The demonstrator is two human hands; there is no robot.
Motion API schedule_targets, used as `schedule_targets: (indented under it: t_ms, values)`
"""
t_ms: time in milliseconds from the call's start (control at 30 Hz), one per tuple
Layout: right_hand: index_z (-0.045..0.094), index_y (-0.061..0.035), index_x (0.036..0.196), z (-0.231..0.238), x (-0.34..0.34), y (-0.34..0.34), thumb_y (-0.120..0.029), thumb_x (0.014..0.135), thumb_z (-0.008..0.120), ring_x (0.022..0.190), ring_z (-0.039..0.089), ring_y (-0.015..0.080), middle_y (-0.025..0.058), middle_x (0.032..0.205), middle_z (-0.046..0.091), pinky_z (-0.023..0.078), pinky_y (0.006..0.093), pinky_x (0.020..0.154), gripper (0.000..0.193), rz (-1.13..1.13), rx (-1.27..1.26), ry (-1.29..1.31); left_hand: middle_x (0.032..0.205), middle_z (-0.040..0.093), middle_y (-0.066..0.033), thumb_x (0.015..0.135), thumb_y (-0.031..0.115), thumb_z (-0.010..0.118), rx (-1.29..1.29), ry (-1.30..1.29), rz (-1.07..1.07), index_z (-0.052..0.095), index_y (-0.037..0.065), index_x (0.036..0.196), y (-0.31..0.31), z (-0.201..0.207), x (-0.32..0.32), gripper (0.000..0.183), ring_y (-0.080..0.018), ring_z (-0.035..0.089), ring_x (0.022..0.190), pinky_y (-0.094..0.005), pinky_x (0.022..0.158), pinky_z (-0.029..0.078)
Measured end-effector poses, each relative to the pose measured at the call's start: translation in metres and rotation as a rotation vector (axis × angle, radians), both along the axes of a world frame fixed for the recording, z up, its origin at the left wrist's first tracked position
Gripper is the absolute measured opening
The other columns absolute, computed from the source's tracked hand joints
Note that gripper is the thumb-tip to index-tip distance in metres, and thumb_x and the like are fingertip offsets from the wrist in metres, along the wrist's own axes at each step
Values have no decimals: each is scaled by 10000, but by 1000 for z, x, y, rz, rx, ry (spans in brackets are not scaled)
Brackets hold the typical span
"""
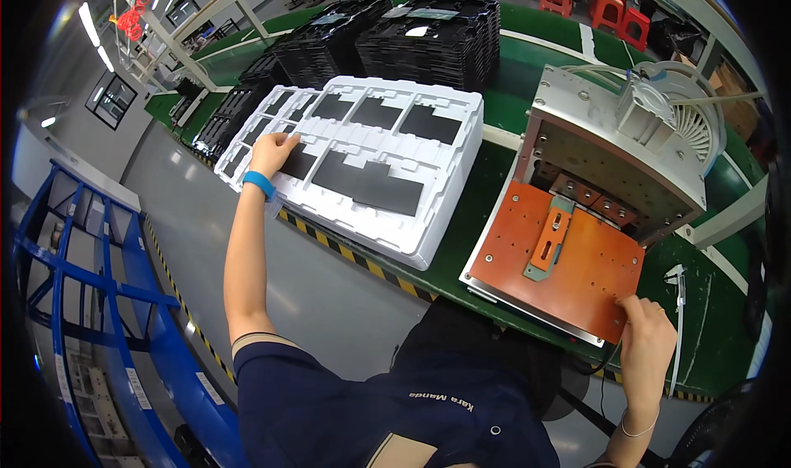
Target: The person repeatedly picks up black rectangular components from a white tray and places them into a press machine. They operate the machine to process each component and then return it to the tray. Periodically, they use a digital caliper to measure the components.
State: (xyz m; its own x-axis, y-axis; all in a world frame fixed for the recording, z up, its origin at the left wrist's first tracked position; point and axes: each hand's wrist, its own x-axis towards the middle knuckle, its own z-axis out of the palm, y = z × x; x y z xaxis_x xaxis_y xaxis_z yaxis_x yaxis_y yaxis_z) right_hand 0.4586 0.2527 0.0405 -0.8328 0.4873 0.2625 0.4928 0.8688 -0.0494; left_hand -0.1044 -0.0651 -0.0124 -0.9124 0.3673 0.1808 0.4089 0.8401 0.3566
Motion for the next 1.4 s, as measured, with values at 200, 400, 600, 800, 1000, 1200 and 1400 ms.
schedule_targets:
  t_ms: [200, 400, 600, 800, 1000, 1200, 1400]
  values:
    - [611, -81, 883, 43, -50, -25, -80, 719, 638, 621, 592, 245, 60, 636, 552, 470, 379, 577, 167, 282, 32, 0, 696, 640, -110, 815, 518, 696, 123, -259, 57, 719, -103, 881, -1, 14, -21, 625, -177, 566, 620, -355, 596, 448]
    - [562, -86, 1239, -7, -208, -62, -219, 878, 676, 1105, 584, 279, 121, 1193, 581, 491, 388, 919, 400, 872, -180, 295, 703, 624, -100, 795, 543, 708, 106, -297, 144, 701, -118, 920, 16, 28, -26, 673, -174, 553, 610, -343, 548, 438]
    - [498, -91, 1377, -69, -261, -68, -385, 955, 584, 1294, 474, 330, 199, 1368, 492, 385, 444, 1067, 522, 869, -153, 214, 918, 711, -208, 798, 584, 684, 128, -309, 75, 707, -106, 1020, -6, 35, -61, 725, -245, 660, 877, -367, 788, 496]
    - [532, -103, 1348, -62, -243, -56, -402, 965, 561, 1283, 485, 327, 166, 1374, 499, 382, 447, 1066, 487, 848, -182, 163, 1007, 713, -68, 900, 431, 695, 447, -679, -89, 698, -13, 1122, 42, 75, -37, 496, -132, 663, 841, -243, 732, 527]
    - [587, -75, 1237, -45, -241, -60, -329, 894, 659, 1259, 493, 302, 134, 1323, 520, 419, 429, 1024, 432, 925, -122, 364, 962, 719, -67, 938, 271, 688, 653, -757, -240, 683, 15, 1053, 29, 65, -61, 281, -125, 703, 797, -273, 710, 596]
    - [656, -74, 1075, -40, -236, -56, -235, 824, 743, 1137, 586, 273, 96, 1228, 597, 464, 394, 937, 311, 972, -178, 435, 1017, 720, -130, 951, 230, 656, 1057, -995, -142, 646, -4, 1148, -42, 65, -53, 307, -210, 719, 855, -337, 758, 603]
    - [681, -60, 992, -42, -236, -58, -163, 810, 750, 1100, 591, 285, 97, 1198, 615, 489, 399, 889, 220, 972, -277, 424, 1122, 703, -188, 977, 285, 613, 1405, -940, 54, 612, -1, 1226, -159, 23, -74, 380, -299, 717, 933, -466, 831, 601]
